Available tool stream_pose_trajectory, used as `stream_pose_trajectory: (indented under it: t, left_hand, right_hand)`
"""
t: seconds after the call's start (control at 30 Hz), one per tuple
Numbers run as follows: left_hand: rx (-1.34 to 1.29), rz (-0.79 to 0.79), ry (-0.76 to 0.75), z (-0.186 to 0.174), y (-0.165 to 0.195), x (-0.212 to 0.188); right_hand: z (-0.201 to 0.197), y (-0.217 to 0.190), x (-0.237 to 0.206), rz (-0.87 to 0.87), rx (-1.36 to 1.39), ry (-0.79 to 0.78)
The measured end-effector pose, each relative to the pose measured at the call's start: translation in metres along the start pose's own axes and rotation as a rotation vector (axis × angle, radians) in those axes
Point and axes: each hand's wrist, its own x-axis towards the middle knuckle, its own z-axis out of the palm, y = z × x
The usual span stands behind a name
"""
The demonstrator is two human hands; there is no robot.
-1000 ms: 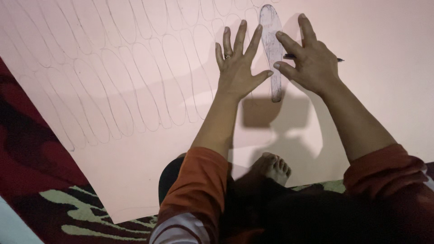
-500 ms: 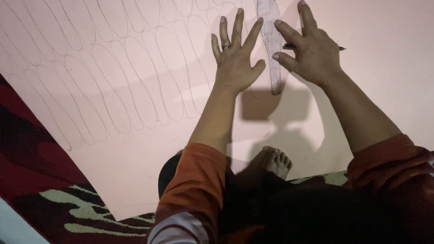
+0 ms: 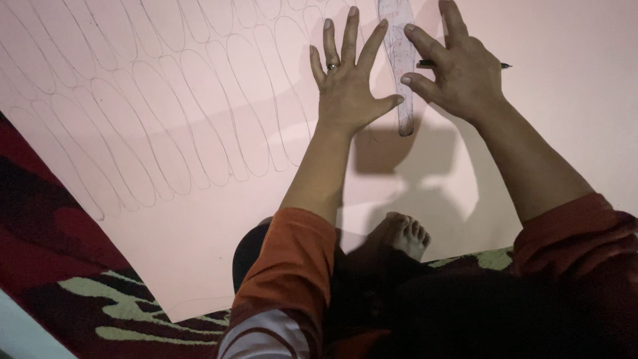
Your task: The person uses a shoe-shaped template and a pencil to trace multiple identical outlines onto a large sheet of paper. They repeatedly reposition the template and trace its perimeter to create a grid of shapes.
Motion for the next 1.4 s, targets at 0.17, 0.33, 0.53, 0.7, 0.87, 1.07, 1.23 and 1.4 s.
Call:
stream_pose_trajectory:
  t: [0.17,0.33,0.53,0.7,0.87,1.07,1.23,1.4]
  left_hand:
    - [0.059,-0.007,-0.033,0.005,0.002,-0.001]
    - [0.193,0.155,-0.052,0.023,0.031,-0.004]
    - [0.650,0.037,-0.225,0.046,0.082,0.000]
    - [0.669,-0.004,-0.051,0.055,0.083,0.004]
    - [0.675,-0.075,-0.208,0.066,0.084,-0.001]
    - [0.840,-0.120,-0.258,0.066,0.099,0.000]
    - [0.920,-0.012,-0.355,0.052,0.101,-0.004]
    - [0.923,0.152,-0.441,0.041,0.082,0.001]
  right_hand:
    - [0.004,0.002,0.000,-0.017,-0.038,0.016]
    - [0.001,0.011,0.003,-0.108,0.002,0.037]
    - [-0.044,0.028,0.017,0.094,0.710,0.307]
    - [-0.064,0.008,0.023,-0.213,0.500,0.350]
    - [-0.061,-0.017,0.022,-0.089,0.468,0.123]
    - [-0.058,-0.025,0.028,-0.070,0.377,0.019]
    - [-0.056,-0.022,0.037,-0.111,0.406,0.063]
    - [-0.051,-0.018,0.062,-0.041,0.469,0.129]
